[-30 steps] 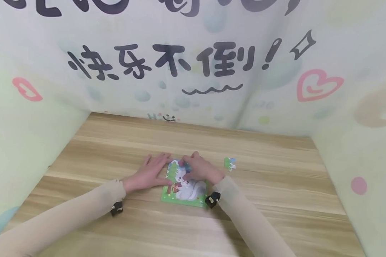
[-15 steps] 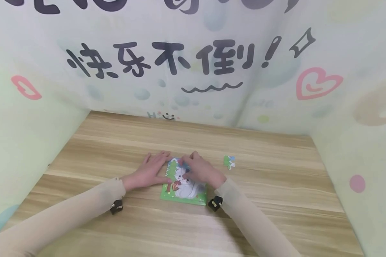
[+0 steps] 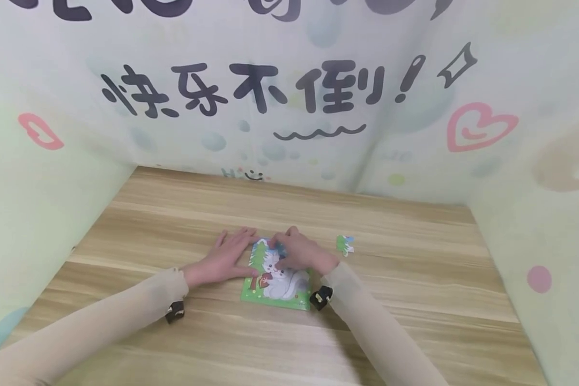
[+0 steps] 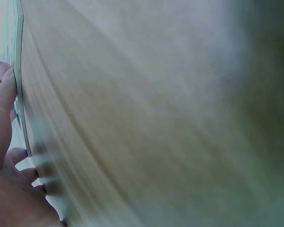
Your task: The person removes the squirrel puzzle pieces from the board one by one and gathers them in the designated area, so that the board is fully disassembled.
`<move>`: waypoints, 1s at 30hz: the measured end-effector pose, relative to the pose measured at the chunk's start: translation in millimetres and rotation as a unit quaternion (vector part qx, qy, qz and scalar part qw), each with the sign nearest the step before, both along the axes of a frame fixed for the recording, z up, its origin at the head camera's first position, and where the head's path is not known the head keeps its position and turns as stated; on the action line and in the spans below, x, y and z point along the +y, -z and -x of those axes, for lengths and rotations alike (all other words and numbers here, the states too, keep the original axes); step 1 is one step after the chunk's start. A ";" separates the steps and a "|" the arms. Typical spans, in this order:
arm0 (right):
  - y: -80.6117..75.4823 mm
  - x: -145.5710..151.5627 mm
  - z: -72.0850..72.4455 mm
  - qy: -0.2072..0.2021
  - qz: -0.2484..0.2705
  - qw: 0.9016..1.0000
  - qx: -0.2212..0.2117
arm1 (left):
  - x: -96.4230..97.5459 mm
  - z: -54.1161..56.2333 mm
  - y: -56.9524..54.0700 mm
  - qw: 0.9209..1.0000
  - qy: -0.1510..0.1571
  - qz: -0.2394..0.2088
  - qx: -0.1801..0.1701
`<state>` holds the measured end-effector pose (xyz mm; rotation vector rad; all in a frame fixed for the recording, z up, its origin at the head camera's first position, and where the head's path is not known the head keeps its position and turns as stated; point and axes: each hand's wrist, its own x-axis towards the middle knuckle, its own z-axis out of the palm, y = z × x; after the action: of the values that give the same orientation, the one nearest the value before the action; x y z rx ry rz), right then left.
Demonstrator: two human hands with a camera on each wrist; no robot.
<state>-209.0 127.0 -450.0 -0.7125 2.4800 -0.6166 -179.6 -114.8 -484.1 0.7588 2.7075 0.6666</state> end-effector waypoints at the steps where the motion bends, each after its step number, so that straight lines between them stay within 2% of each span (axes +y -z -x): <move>1: -0.6 -0.2 0.4 0.001 -0.001 1.000 -0.001 | 0.2 0.3 -0.3 1.000 0.000 -0.001 0.001; 7: -4.6 -1.0 -0.1 -0.002 0.001 1.000 0.002 | -0.2 2.2 -2.5 1.000 0.002 -0.005 0.004; 12: -3.3 1.2 -2.4 -0.005 0.015 0.999 0.030 | -0.7 3.3 -6.9 1.000 0.001 -0.012 0.010; 23: 8.1 12.0 -10.9 -0.039 0.051 0.994 0.086 | 0.5 -1.1 -2.0 1.000 0.000 -0.012 0.004; 30: 11.1 21.2 -8.5 -0.042 0.075 0.994 0.062 | 1.0 -1.8 -2.5 1.000 0.001 -0.013 0.002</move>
<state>-200.5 148.3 -461.1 -0.9334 2.5211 -0.7536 -177.8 -113.8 -481.6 0.7697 2.7071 0.7027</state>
